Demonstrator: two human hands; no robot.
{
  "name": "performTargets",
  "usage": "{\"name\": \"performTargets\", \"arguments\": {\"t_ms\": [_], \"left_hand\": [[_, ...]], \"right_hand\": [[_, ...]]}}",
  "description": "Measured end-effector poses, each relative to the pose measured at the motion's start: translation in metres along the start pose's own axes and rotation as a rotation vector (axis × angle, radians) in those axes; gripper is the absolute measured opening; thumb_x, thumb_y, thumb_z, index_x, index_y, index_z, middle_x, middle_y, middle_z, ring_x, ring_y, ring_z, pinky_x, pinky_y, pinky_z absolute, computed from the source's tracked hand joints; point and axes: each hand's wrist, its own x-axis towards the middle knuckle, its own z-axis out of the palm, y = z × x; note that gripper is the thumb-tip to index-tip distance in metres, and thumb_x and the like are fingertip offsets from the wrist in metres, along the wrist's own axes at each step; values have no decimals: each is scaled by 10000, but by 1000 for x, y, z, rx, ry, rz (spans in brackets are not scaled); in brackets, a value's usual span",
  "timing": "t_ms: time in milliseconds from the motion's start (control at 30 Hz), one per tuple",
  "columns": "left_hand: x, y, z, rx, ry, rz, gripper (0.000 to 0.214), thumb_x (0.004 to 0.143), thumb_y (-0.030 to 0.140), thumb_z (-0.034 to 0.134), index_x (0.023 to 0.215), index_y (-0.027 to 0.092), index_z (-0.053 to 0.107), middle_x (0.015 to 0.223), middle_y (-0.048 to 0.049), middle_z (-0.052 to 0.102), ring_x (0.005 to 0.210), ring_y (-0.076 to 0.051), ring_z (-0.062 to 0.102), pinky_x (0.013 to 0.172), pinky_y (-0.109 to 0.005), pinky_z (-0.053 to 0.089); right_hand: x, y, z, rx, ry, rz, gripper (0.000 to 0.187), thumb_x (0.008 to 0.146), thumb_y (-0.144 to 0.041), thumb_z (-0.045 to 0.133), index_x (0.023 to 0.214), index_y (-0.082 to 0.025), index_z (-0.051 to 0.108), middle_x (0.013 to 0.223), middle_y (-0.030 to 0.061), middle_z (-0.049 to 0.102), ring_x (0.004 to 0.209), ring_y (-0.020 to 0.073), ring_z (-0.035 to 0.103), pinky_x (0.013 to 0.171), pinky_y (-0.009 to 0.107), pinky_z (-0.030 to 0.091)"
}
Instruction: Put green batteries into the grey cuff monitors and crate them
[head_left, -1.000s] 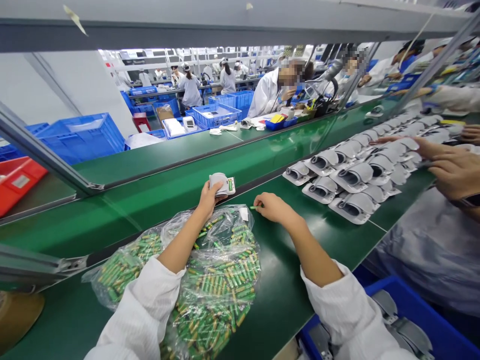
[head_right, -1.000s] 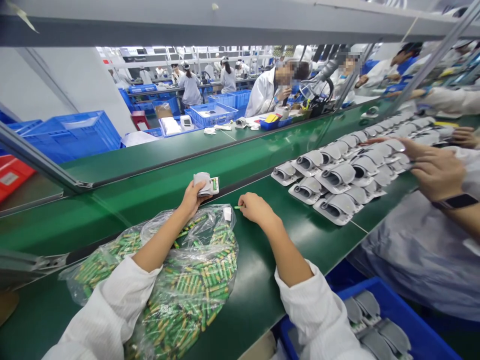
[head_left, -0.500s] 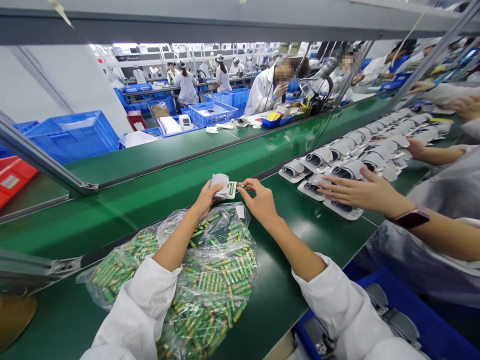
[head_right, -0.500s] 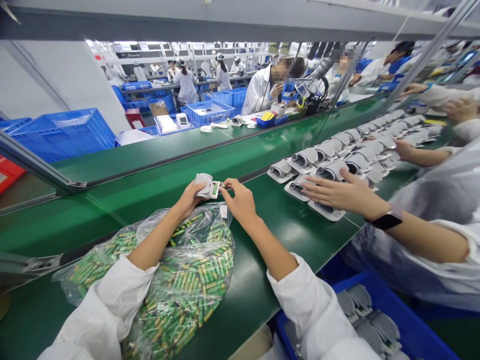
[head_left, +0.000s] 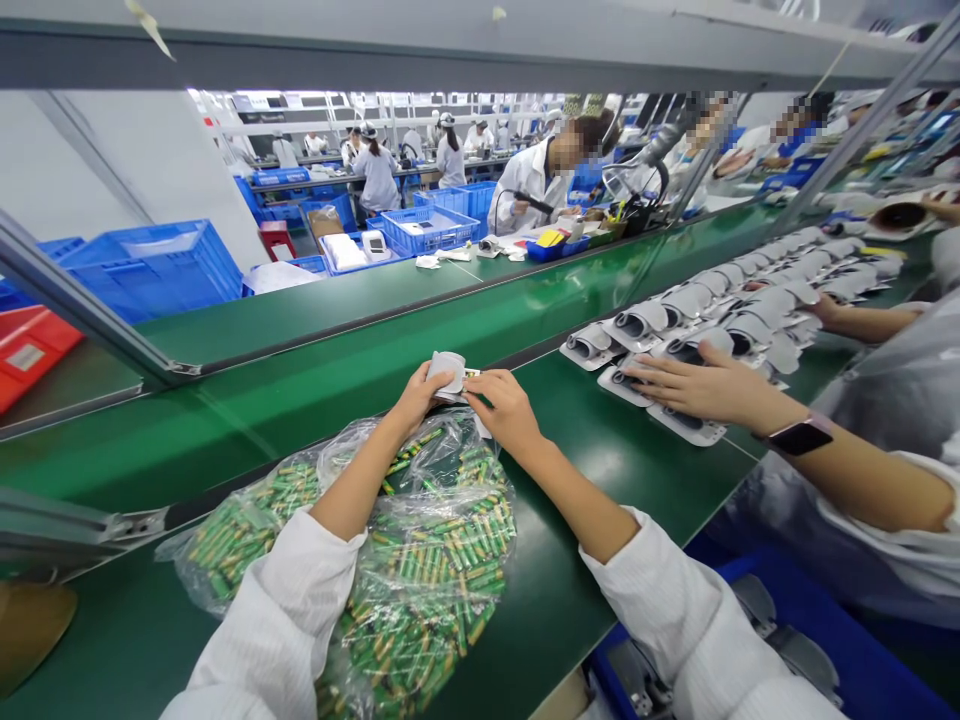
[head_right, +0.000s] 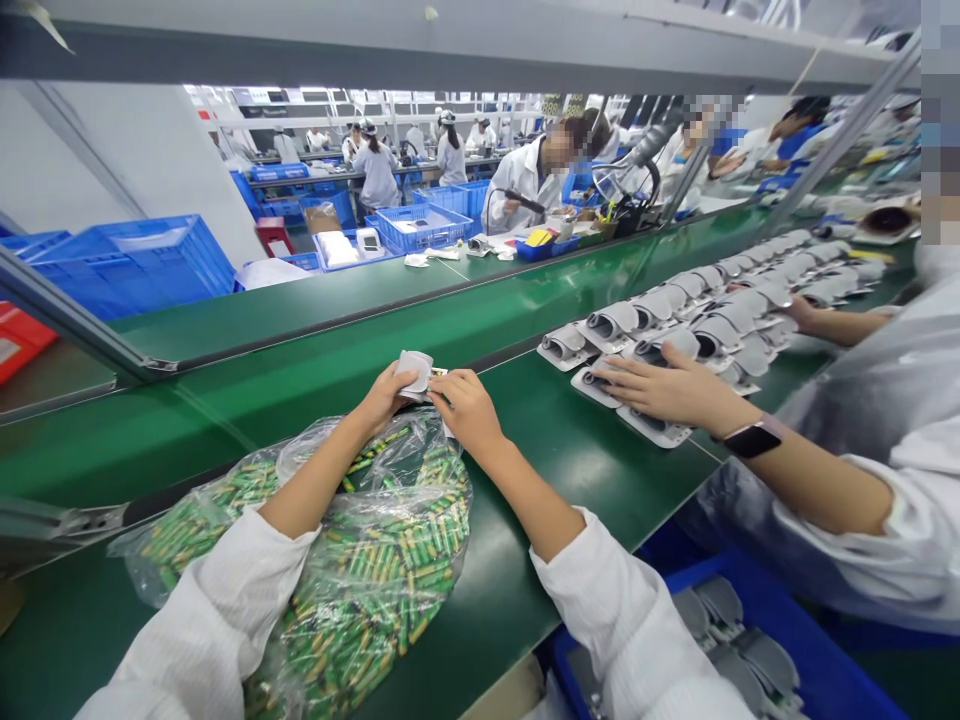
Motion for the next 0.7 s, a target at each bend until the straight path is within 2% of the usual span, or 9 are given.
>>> {"name": "performTargets", "arguments": {"t_ms": [167, 300, 367, 467, 567, 633, 700], "left_hand": [[-1, 1, 0, -42, 2, -11, 703, 677, 508, 925, 1227, 162, 655, 1005, -44, 701, 811, -164, 640, 764, -293, 519], [-2, 2, 2, -19, -3, -8, 722, 669, 527, 929, 1226, 163, 648, 1011, -47, 700, 805, -167, 638, 750, -294, 515], [-2, 2, 2, 11, -15, -5, 737, 662, 534, 934, 1227, 162, 642, 1014, -48, 700, 798, -166, 634, 735, -291, 511], [-1, 0, 2, 46, -41, -1, 731, 677, 539, 927, 1233, 166, 631, 1030, -49, 701, 813, -170, 639, 734, -289, 507], [-1, -1, 1, 77, -53, 14, 722, 678, 535, 928, 1222, 169, 627, 1047, -50, 704, 851, -182, 652, 763, -295, 508], [-1, -2, 0, 95, -58, 31, 714, 680, 529, 929, 1217, 166, 628, 1051, -48, 704, 869, -184, 652, 778, -292, 502], [-1, -2, 0, 102, -76, 46, 701, 698, 535, 915, 1222, 164, 632, 1048, -45, 701, 872, -182, 648, 771, -284, 491]], "right_hand": [[0, 2, 2, -51, 4, -63, 202, 1038, -358, 689, 1185, -255, 782, 1098, 98, 821, 1071, 321, 671, 988, 533, 587], [-2, 0, 3, -20, 27, 7, 206, 1020, -352, 703, 1200, -264, 748, 1093, 104, 793, 1089, 329, 653, 989, 538, 583], [-3, 0, 3, 30, 47, 104, 254, 984, -328, 723, 1227, -252, 719, 1167, 118, 760, 1140, 331, 643, 991, 538, 590], [-4, 2, 6, 190, 86, 316, 513, 865, -346, 804, 1340, -227, 649, 1379, 160, 656, 1213, 331, 643, 921, 494, 633], [-3, 6, 12, 486, 41, 563, 745, 769, -398, 851, 1437, -230, 566, 1401, 163, 647, 1109, 295, 716, 835, 434, 657], [-3, 6, 16, 648, -1, 669, 731, 743, -399, 860, 1393, -234, 570, 1310, 129, 701, 960, 244, 749, 792, 392, 649], [-2, 6, 18, 722, 6, 713, 667, 708, -371, 875, 1295, -235, 588, 1249, 95, 724, 858, 199, 740, 752, 345, 624]]}}
